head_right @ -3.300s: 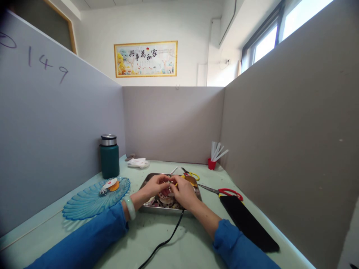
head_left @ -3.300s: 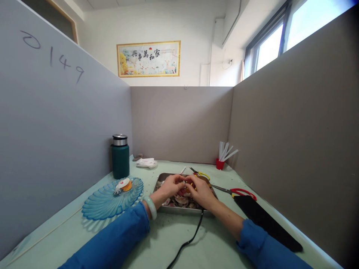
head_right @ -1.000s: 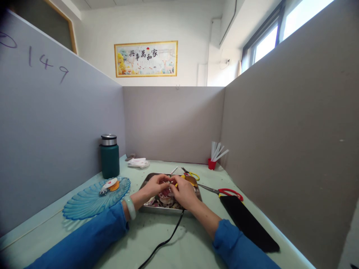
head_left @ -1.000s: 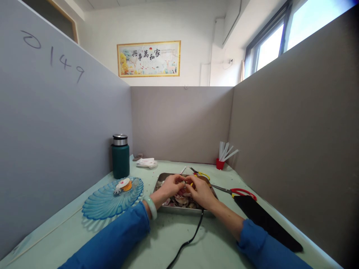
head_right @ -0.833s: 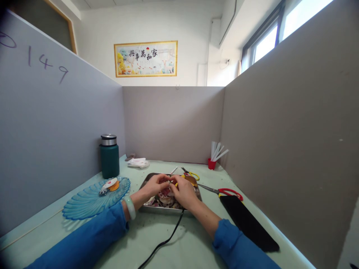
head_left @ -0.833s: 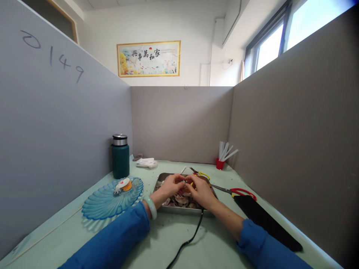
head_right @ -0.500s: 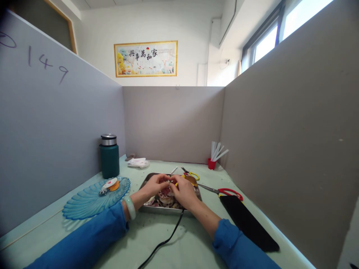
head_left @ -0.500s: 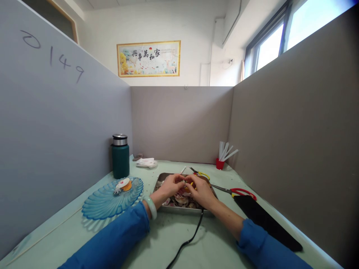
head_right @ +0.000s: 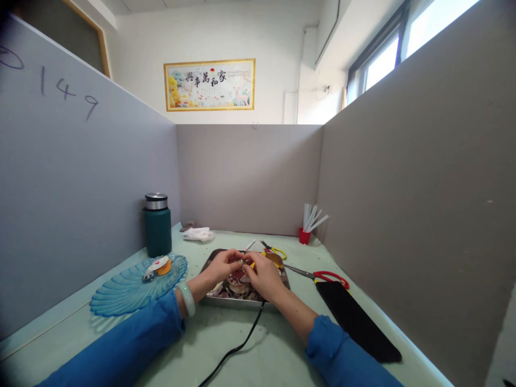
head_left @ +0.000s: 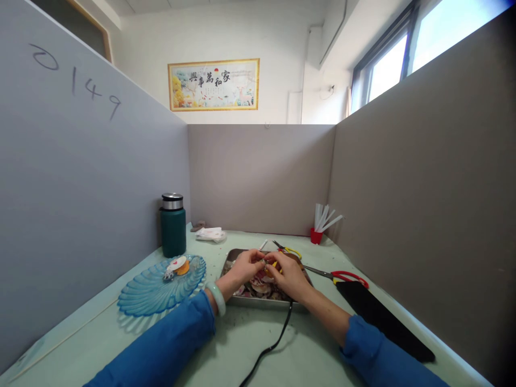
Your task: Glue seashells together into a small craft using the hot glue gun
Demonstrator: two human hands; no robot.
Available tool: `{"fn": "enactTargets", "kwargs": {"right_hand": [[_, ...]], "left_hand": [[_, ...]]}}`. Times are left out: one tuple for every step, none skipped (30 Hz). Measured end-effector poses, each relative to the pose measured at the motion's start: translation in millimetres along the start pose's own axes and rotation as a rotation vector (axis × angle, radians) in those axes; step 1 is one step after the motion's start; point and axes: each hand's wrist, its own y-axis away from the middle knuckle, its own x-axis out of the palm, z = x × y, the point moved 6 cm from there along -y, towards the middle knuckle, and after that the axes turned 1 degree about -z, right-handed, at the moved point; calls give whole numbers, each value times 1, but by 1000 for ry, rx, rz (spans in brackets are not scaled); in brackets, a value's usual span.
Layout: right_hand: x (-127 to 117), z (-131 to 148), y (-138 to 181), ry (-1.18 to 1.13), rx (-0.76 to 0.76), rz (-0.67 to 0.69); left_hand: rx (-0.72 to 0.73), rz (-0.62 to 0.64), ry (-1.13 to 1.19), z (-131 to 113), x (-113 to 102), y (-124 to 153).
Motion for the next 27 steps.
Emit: {"fn": "enactTargets", "kwargs": {"right_hand": [[0, 0, 0, 5, -2, -3], [0, 0, 0, 9, -4, -5], [0, 0, 0, 12, -6, -8], [0, 0, 0, 13, -8, -9], [0, 0, 0, 13, -9, -10], [0, 0, 1, 13, -8, -12], [0, 0, 1, 13, -7, -12], [0, 0, 0, 12, -6, -13], [0, 0, 0, 12, -5, -15], [-1, 0, 0, 12, -5, -16], [-1, 0, 0, 11, -6, -17], [-1, 1, 0, 11, -7, -17], [-1, 1, 0, 11, -9, -17], [-1, 2, 0, 10, -9, -15], [-2, 2, 0, 10, -10, -12], [-2, 3, 0, 9, -10, -9], [-2, 3, 0, 8, -10, -7], [-2, 3, 0, 7, -10, -4], [-2, 3, 0, 6, -10, -2], [-1, 3, 0, 5, -10, -1], [-1, 3, 0, 4, -9, -1], [-1, 2, 0, 2, -9, -2], [-1, 2, 0, -1, -8, -2], [-1, 2, 0, -4, -7, -2], [-1, 1, 0, -7, -6, -3], [-1, 1, 0, -10, -6, -4], [-1, 1, 1, -13, -5, -4]], "left_hand": [[2, -1, 5, 0, 0, 0], [2, -4, 9, 0, 0, 0], [1, -6, 13, 1, 0, -1], [-3, -8, 16, 2, 0, -1], [-7, -7, 20, 3, 0, -1], [-10, -5, 24, 4, 0, -1], [-11, -3, 31, 4, 1, -1], [-8, -2, 39, 5, 1, -2], [-4, -2, 47, 5, 1, -2], [0, -3, 55, 6, 1, -2], [3, -4, 62, 6, 1, -2], [4, -5, 70, 6, 1, -2], [2, -4, 78, 7, 1, -2], [-1, -3, 87, 7, 1, -2], [-4, 0, 95, 7, 1, -2], [-8, 1, 99, 7, 2, -2], [-14, 2, 99, 7, 2, -2], [-20, 3, 96, 8, 2, -2], [-25, 3, 90, 8, 2, -2], [-28, 2, 83, 7, 2, -2], [-30, 0, 79, 7, 2, -2], [-30, 4, 79, 7, 2, -2], [-28, 10, 85, 6, 2, -2], [-27, 17, 94, 5, 2, -2], [-28, 27, 107, 5, 3, -1], [-31, 36, 122, 5, 3, -1], [-31, 43, 135, 4, 4, -1]]}}
